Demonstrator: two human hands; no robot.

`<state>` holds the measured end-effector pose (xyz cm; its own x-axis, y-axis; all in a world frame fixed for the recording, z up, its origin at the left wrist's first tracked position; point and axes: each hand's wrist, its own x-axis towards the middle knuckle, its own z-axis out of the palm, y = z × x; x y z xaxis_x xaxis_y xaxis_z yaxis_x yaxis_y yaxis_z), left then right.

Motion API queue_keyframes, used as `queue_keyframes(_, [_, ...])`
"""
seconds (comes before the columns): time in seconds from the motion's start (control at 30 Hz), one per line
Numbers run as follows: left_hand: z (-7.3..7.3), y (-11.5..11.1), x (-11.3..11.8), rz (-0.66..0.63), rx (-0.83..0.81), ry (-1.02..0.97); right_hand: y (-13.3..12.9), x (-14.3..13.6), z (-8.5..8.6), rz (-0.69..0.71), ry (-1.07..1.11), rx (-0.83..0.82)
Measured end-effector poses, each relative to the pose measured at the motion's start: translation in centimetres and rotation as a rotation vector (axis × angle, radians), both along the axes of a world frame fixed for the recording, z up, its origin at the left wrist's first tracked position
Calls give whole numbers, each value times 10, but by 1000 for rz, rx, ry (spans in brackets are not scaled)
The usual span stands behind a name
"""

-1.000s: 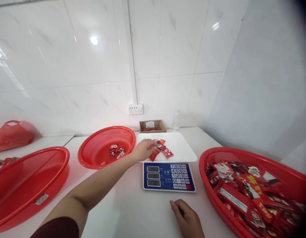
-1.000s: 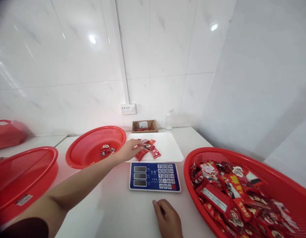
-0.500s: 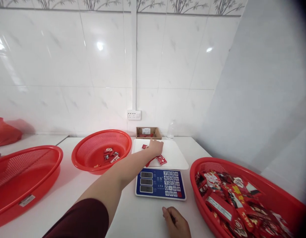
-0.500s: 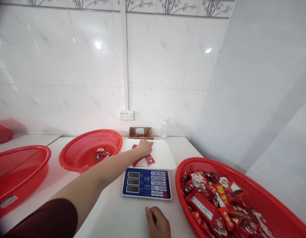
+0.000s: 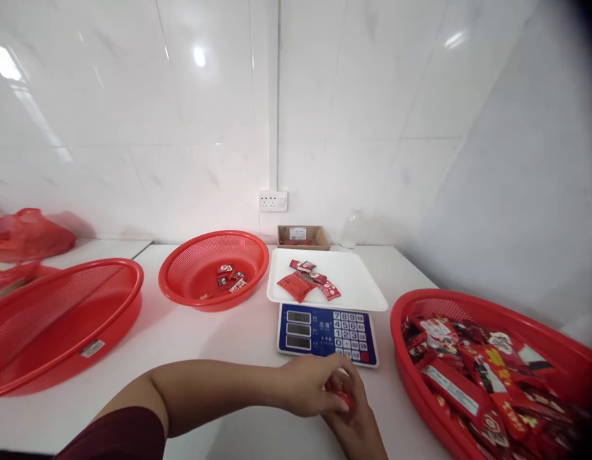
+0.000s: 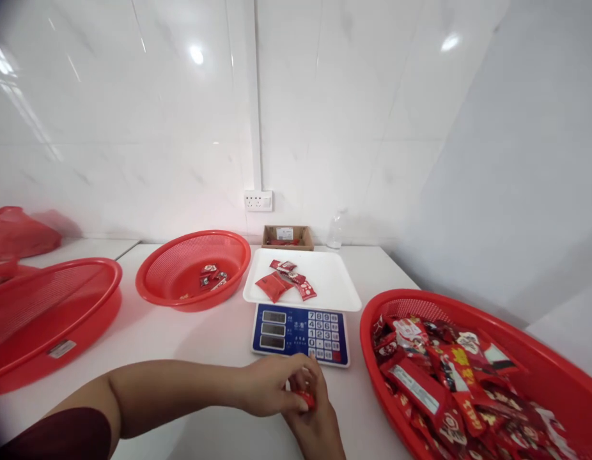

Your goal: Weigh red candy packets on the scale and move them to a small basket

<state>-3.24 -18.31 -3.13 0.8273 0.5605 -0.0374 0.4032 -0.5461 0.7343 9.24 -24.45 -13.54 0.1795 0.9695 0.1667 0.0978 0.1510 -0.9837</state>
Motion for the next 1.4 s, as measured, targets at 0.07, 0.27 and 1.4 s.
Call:
queue_keyframes(0.07, [-20,-11,-7,87,-174,-30,-3,0,6,100,-135,-57])
queue_keyframes(0.27, [-37,-20,-10,203,-211,-38,-3,3,19,157,-366,-91])
queue_keyframes(1.4, [-39,-15,-23,218,-212,-266,-2,0,12,245,-668,136])
